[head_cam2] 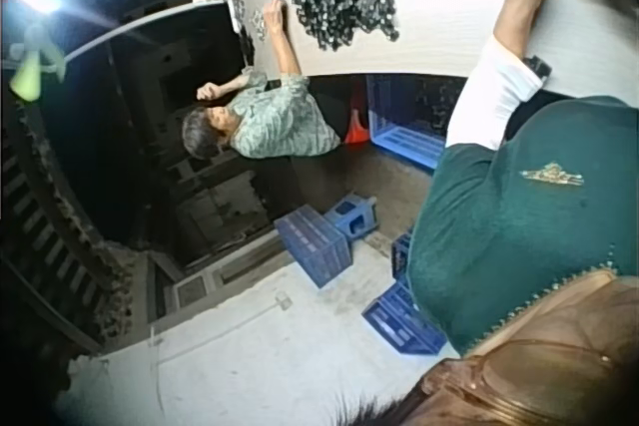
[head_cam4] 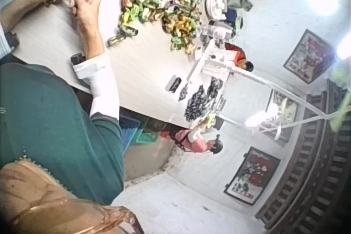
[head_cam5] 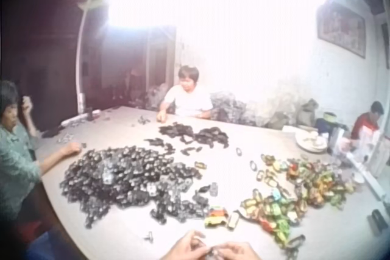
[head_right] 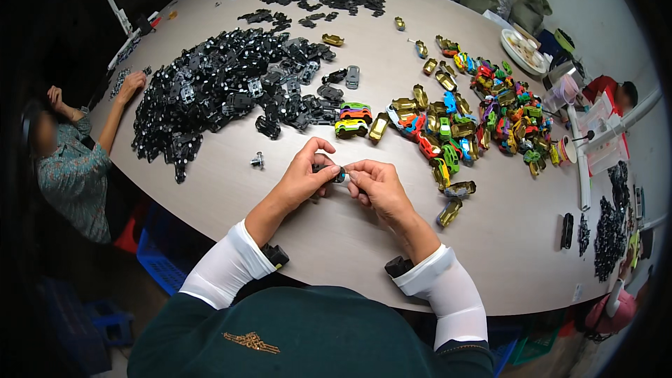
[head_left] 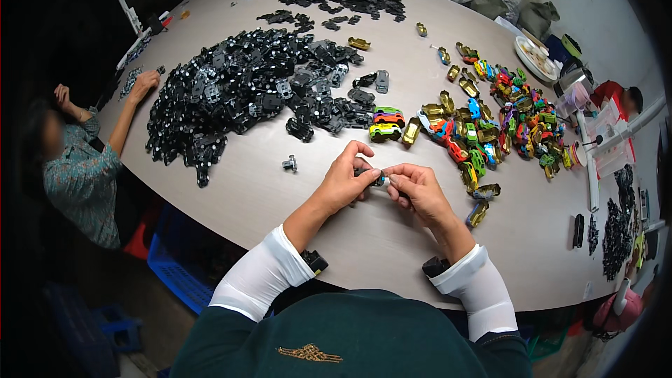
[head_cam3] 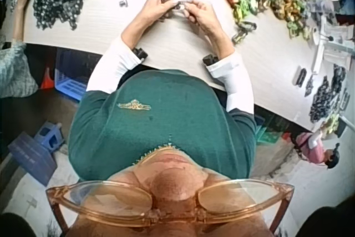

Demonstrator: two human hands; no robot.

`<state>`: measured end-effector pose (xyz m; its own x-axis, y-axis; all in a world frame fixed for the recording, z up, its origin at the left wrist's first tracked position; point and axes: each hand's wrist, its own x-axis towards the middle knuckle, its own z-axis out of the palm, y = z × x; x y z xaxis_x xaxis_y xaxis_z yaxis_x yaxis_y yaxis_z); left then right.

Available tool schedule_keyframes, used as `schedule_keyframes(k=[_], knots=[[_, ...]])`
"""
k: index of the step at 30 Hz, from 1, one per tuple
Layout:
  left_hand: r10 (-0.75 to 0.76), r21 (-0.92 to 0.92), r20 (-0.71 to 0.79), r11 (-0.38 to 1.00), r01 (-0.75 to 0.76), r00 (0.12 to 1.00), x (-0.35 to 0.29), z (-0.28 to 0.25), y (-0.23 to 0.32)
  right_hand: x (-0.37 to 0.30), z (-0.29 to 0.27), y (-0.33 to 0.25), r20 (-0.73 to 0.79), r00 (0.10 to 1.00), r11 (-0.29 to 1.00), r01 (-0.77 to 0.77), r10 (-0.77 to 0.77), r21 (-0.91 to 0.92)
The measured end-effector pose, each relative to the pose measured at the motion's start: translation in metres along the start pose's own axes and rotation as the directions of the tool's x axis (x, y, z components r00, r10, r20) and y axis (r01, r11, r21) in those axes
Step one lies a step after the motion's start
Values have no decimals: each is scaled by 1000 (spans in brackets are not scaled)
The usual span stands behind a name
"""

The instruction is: The person sits at a table and assembles small plastic components by hand. They pick up a black base part and a colored top part, then press them together to form a complete unit. The person repeats this process with various colored parts, placing the finished assemblies into a pile on the table.

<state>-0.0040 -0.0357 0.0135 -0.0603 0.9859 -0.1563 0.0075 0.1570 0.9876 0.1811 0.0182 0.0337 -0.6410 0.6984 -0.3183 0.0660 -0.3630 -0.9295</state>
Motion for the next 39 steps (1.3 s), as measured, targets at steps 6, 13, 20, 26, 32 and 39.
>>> schedule_keyframes(k=[6,13,20,26,32,39], knots=[[66,100,-28,993,-63,997,-2,1,1,1,8,4,-4,1000,996,29,-30,-84],[176,-24,-89,984,-178,980,0,5,-3,9,7,23,-148,967,949,163,-208,-271],[49,-582,-14,812,-48,999,5,-10,3,4,7,8,-104,978,982,185,-180,40],[28,-255,114,967,2,993,-7,1,18,2,0,-3,-114,975,978,197,-189,68],[25,-231,110,973,1,994,-4,3,13,0,-3,-7,37,997,984,57,-64,169],[136,-286,106,953,-100,985,2,3,-1,-2,2,-8,61,998,970,13,-29,242]])
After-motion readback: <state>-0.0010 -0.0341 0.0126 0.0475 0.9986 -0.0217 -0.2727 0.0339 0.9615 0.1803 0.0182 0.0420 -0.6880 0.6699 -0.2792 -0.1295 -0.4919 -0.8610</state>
